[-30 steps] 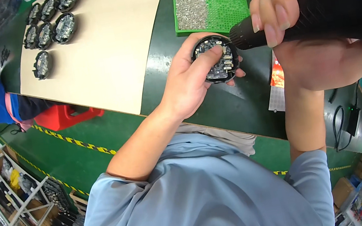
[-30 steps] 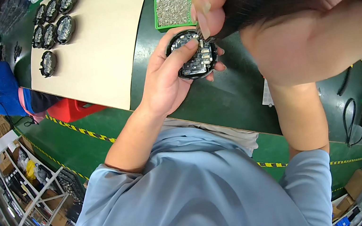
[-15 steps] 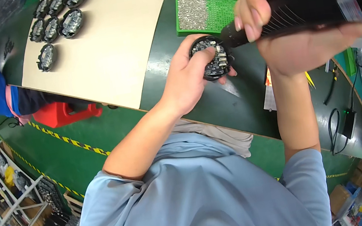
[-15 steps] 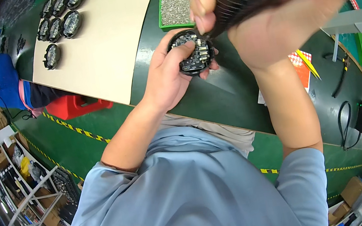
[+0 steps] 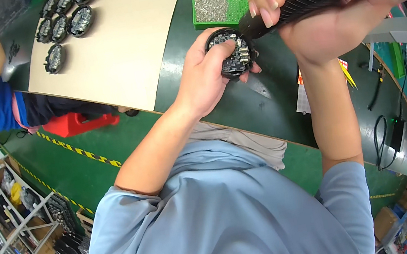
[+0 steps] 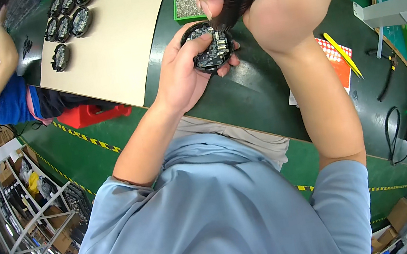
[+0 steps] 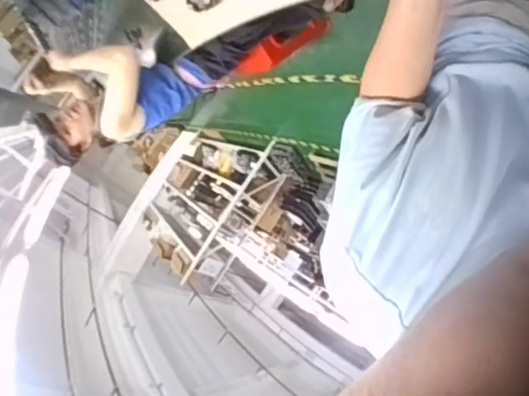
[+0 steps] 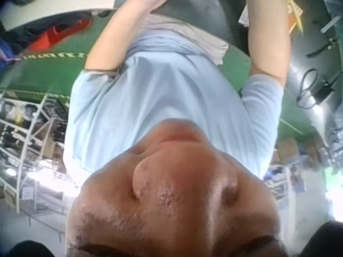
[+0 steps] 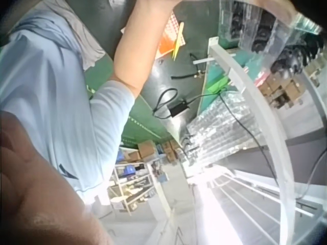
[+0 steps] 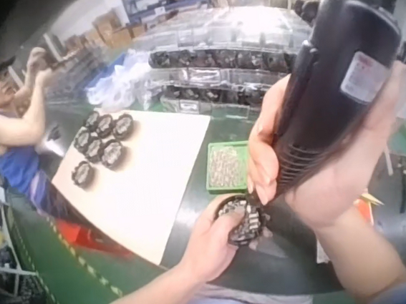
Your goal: Assembling LED light components using an electric screwdriver.
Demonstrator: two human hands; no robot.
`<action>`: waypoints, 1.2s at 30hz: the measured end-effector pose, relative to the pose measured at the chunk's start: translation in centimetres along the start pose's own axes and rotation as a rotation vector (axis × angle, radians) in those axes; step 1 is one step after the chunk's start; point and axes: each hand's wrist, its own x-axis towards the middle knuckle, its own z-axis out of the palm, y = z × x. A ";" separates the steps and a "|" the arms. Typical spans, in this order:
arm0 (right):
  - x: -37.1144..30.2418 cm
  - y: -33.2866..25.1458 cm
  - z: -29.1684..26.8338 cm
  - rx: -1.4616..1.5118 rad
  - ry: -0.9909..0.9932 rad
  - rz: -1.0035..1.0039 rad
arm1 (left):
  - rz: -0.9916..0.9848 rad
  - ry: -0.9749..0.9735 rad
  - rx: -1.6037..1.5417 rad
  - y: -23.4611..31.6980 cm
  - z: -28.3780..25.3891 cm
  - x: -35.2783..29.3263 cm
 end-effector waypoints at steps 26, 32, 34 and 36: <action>2.3 -3.1 0.2 -0.289 0.349 -0.051 | 0.668 -0.400 0.635 1.0 0.7 -2.3; 3.3 -2.6 -0.4 -0.411 0.466 -0.049 | 0.444 -0.366 0.308 0.9 0.3 -2.5; 3.4 -2.2 -1.0 -0.438 0.484 -0.055 | 0.259 -0.235 0.207 1.1 0.4 -2.2; 3.3 -1.7 -1.8 -0.555 0.263 -0.124 | 0.181 -0.197 0.170 1.2 0.6 -1.4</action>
